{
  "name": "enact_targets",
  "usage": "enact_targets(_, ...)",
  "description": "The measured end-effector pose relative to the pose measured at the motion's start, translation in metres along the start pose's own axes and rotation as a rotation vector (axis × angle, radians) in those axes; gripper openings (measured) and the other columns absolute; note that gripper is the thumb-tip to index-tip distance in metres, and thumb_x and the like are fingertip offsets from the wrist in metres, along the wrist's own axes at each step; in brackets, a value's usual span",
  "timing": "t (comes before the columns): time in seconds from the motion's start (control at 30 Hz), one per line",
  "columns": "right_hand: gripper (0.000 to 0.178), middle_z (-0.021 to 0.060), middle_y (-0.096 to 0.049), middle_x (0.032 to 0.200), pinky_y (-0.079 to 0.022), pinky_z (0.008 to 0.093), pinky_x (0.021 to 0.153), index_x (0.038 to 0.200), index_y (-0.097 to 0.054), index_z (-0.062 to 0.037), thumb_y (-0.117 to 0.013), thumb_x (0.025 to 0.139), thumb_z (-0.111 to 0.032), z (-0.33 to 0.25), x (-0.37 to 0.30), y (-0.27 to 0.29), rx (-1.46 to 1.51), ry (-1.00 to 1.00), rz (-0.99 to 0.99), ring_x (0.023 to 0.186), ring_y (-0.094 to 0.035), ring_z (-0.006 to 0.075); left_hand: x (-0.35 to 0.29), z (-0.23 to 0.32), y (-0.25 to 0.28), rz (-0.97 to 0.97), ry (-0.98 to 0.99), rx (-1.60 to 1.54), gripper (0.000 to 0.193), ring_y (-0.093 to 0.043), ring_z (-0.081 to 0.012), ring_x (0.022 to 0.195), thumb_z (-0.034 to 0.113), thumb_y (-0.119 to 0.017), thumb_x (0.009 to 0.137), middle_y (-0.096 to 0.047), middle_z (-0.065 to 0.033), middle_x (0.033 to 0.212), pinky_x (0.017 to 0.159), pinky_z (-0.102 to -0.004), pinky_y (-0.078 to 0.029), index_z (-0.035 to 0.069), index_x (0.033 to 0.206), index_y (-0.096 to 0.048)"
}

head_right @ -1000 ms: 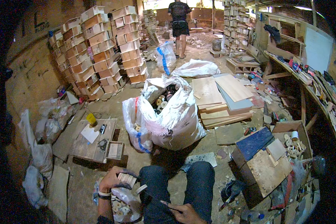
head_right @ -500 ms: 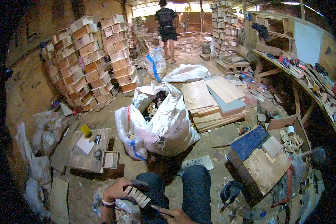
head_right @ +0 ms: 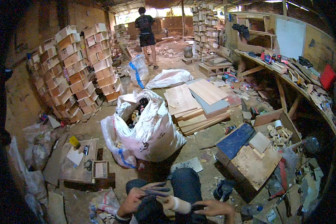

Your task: The person paints a cylindrical wooden object black using a paintbrush and a small paint can. They repeatedly dip the brush into the paint and apply it to the object while seated on the floor.

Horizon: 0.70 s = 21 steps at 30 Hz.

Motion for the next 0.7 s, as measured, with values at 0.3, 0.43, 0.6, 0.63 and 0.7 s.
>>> enact_targets(0.3, 0.061, 0.0187, -0.06, 0.139, -0.045, 0.0339, 0.107, 0.148, -0.051, -0.0092, -0.07, 0.097, -0.037, -0.045, -0.03, 0.016, 0.39, 0.34, 0.209, 0.125, -0.06, 0.0193, 0.048, 0.049, -0.029, -0.107, -0.181, 0.025, 0.03, -0.057, -0.0381, 0.129, 0.025, -0.063, 0.1, -0.074, -0.015, 0.118, 0.111, -0.0506, -0.041, 0.0, 0.109, -0.076)
enact_targets(0.43, 0.031, 0.003, -0.066, 0.088, -0.052, 0.031, 0.077, 0.129, -0.062, -0.0003, -0.06, 0.104, -0.018, -0.084, -0.006, 0.0, 0.423, 0.423, 0.268, 0.083, -0.06, 0.0102, 0.039, 0.037, -0.02, -0.015, -0.122, 0.103, 0.026, -0.06, -0.0359, 0.127, 0.02, -0.064, 0.098, -0.073, -0.0156, 0.118, 0.108, -0.0464, -0.045, 0.001, 0.11, -0.076)
enact_targets(0.6, 0.022, -0.0037, -0.061, 0.081, -0.046, 0.0244, 0.064, 0.119, -0.069, -0.0015, -0.059, 0.105, -0.015, -0.083, 0.019, -0.017, 0.623, 0.241, 0.021, 0.072, -0.054, 0.0066, -0.044, -0.045, 0.034, 0.371, 0.076, 0.246, 0.023, -0.07, -0.0275, 0.107, 0.011, -0.073, 0.089, -0.074, -0.0143, 0.116, 0.097, -0.0388, -0.052, -0.001, 0.109, -0.076)
enact_targets(0.63, 0.021, -0.0049, -0.06, 0.081, -0.044, 0.0237, 0.062, 0.117, -0.07, -0.0015, -0.06, 0.104, -0.015, -0.079, 0.024, -0.021, 0.677, 0.202, 0.022, 0.071, -0.052, 0.0059, -0.077, -0.078, 0.057, 0.692, 0.251, 0.144, 0.024, -0.07, -0.0269, 0.104, 0.011, -0.072, 0.088, -0.075, -0.0134, 0.111, 0.097, -0.0386, -0.052, -0.002, 0.109, -0.075)
enact_targets(0.7, 0.021, -0.0062, -0.058, 0.08, -0.042, 0.0229, 0.06, 0.117, -0.07, -0.0009, -0.062, 0.103, -0.015, -0.072, 0.035, -0.03, 0.716, 0.189, 0.108, 0.069, -0.05, 0.005, -0.148, -0.139, 0.095, 0.981, 0.271, 0.231, 0.024, -0.071, -0.0252, 0.1, 0.004, -0.062, 0.093, -0.074, -0.0147, 0.108, 0.094, -0.0372, -0.054, -0.004, 0.113, -0.072)
Point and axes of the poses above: each hand's wrist, its own x-axis towards the middle knuckle, its own y-axis out of the back of the hand, z = x × y, the point moved 3 cm from there along x, towards the middle knuckle
